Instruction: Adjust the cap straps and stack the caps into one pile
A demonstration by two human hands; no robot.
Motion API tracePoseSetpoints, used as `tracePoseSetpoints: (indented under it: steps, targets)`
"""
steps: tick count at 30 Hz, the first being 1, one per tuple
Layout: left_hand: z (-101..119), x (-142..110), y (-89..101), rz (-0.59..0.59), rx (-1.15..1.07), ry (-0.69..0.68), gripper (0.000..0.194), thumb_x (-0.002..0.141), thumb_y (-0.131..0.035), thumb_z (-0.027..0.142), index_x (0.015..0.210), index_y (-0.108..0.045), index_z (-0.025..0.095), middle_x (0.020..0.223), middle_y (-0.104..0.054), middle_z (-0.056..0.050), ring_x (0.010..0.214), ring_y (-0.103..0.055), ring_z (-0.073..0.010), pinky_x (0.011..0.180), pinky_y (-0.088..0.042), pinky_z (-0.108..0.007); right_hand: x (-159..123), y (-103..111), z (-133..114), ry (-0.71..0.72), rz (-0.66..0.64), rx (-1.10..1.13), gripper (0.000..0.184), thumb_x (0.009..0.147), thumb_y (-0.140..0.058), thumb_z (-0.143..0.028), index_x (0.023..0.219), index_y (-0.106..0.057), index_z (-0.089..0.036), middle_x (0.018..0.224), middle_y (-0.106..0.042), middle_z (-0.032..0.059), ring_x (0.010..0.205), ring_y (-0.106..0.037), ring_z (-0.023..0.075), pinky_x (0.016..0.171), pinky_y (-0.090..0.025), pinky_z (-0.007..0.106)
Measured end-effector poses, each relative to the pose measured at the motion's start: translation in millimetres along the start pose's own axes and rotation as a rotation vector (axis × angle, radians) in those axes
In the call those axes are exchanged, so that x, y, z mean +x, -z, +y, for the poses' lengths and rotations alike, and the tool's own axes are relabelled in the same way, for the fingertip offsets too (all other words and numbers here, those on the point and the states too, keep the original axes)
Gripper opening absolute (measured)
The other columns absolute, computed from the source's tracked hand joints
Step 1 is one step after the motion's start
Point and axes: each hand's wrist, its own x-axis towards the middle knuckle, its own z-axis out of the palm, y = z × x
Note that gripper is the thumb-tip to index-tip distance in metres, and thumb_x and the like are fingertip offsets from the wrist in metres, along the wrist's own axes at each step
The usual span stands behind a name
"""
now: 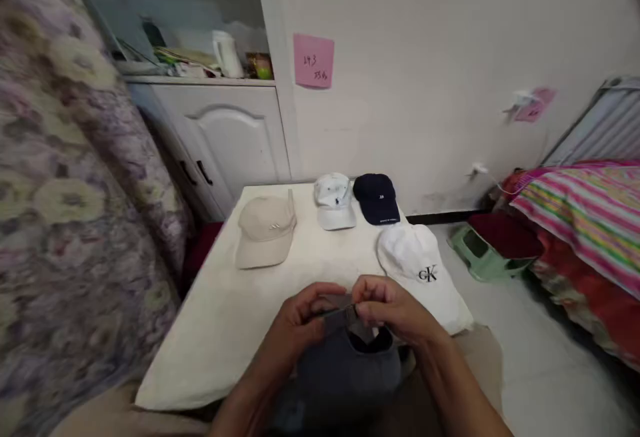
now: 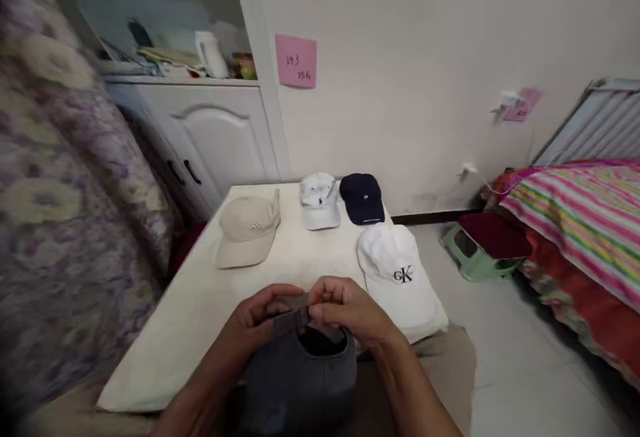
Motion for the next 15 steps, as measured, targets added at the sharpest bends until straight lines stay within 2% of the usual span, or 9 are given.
tracePoseSetpoints:
  steps: [4,8,11,15]
  targets:
    - [7.2,-3.1,-5.0,0.017,0.060,0.003,0.029,0.081,-0.075,0.031,0.106,-0.067,0.018,0.089,-0.073,-0.004,0.079,-0.064,-0.0166,0.069,-0.043,-0.025,0.5,-2.2,-2.3,-0.005,-0.011,-0.008,0.023,0.081,-0.076,-0.034,0.084,-0.063,-0.015,0.063,-0.058,-0.0032,0.048,-0.035,0.0048,0.045,-0.020,0.019]
    - [10.5,-6.1,-3.7,0.044,0.091,0.016,0.020,0.080,-0.075,0.031,0.094,-0.069,0.018,0.081,-0.069,-0.001,0.072,-0.058,-0.0136,0.064,-0.040,-0.023,0.9,-5.1,-4.1,-0.016,0.006,-0.040,0.025,0.081,-0.075,-0.036,0.082,-0.062,-0.015,0.065,-0.057,-0.0035,0.047,-0.030,0.0048,0.044,-0.019,0.020]
    - [11.1,-7.2,-2.8,0.006,0.120,0.051,0.017,0.081,-0.074,0.031,0.090,-0.071,0.017,0.081,-0.067,-0.001,0.073,-0.056,-0.0131,0.065,-0.040,-0.022,1.0,-7.5,-4.6,-0.002,0.024,-0.094,0.023,0.082,-0.073,-0.035,0.081,-0.061,-0.016,0.065,-0.053,-0.0044,0.050,-0.033,0.0060,0.046,-0.022,0.020]
    - [7.6,-6.4,-3.5,-0.006,0.047,0.094,0.015,0.082,-0.074,0.031,0.086,-0.072,0.017,0.079,-0.064,0.000,0.069,-0.053,-0.0112,0.063,-0.038,-0.021,-0.9,-11.5,-5.6,0.089,0.070,-0.248,0.011,0.086,-0.068,-0.026,0.085,-0.062,-0.017,0.071,-0.054,-0.0029,0.060,-0.045,0.0092,0.054,-0.034,0.021]
